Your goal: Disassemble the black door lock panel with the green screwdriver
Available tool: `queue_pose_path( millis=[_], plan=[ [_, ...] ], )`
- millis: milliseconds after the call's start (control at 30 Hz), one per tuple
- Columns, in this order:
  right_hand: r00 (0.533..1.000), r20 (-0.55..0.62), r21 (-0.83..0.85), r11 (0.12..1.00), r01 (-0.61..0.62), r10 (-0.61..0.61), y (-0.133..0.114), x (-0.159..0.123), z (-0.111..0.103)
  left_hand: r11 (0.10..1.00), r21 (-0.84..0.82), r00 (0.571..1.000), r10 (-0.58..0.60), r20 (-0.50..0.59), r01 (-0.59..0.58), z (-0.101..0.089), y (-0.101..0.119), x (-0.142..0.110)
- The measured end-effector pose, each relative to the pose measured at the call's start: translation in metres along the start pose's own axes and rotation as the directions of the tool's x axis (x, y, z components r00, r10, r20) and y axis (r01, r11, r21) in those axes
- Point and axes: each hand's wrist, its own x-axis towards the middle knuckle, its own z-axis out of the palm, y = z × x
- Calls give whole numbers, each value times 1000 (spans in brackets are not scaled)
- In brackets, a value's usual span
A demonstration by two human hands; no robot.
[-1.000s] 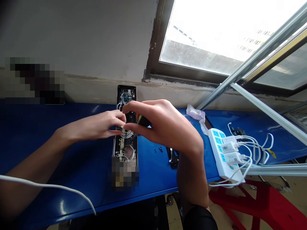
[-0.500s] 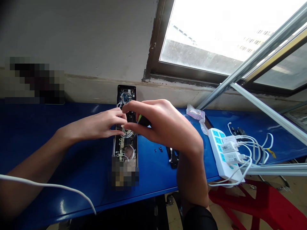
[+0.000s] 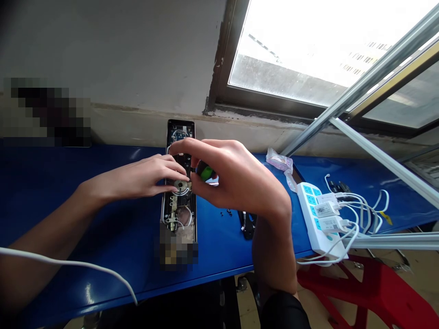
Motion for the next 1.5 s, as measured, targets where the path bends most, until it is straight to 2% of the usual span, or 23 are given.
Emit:
queue_pose_path(
  millis=[200,433,700,967,1200,1333,1500],
  plan=[
    [1000,2,-8,1000,3,-3,1,0,1,999,16,999,-32,23,31,-1,2,1],
    [1000,-9,-10,1000,19,-19,0,0,1,994,112,999,-24,45,18,1,5,-1],
    [1000,-8,-15,1000,17,-17,0,0,1,990,141,1000,-4,19,2,2,3,-1],
    [1000,-1,-14,1000,16,-16,1,-1,1,996,83,1000,-25,18,24,-1,4,0],
    [1000,25,-7,1000,9,-9,1,-2,-1,992,-3,992,-126,18,126,-14,17,-6],
    [999,27,29,999,39,-40,-2,-2,-1,992,-20,991,-120,50,121,-13,20,-7],
    [1000,9,-26,999,23,-22,0,-3,0,993,-34,993,-109,44,111,-10,19,-5]
  ],
)
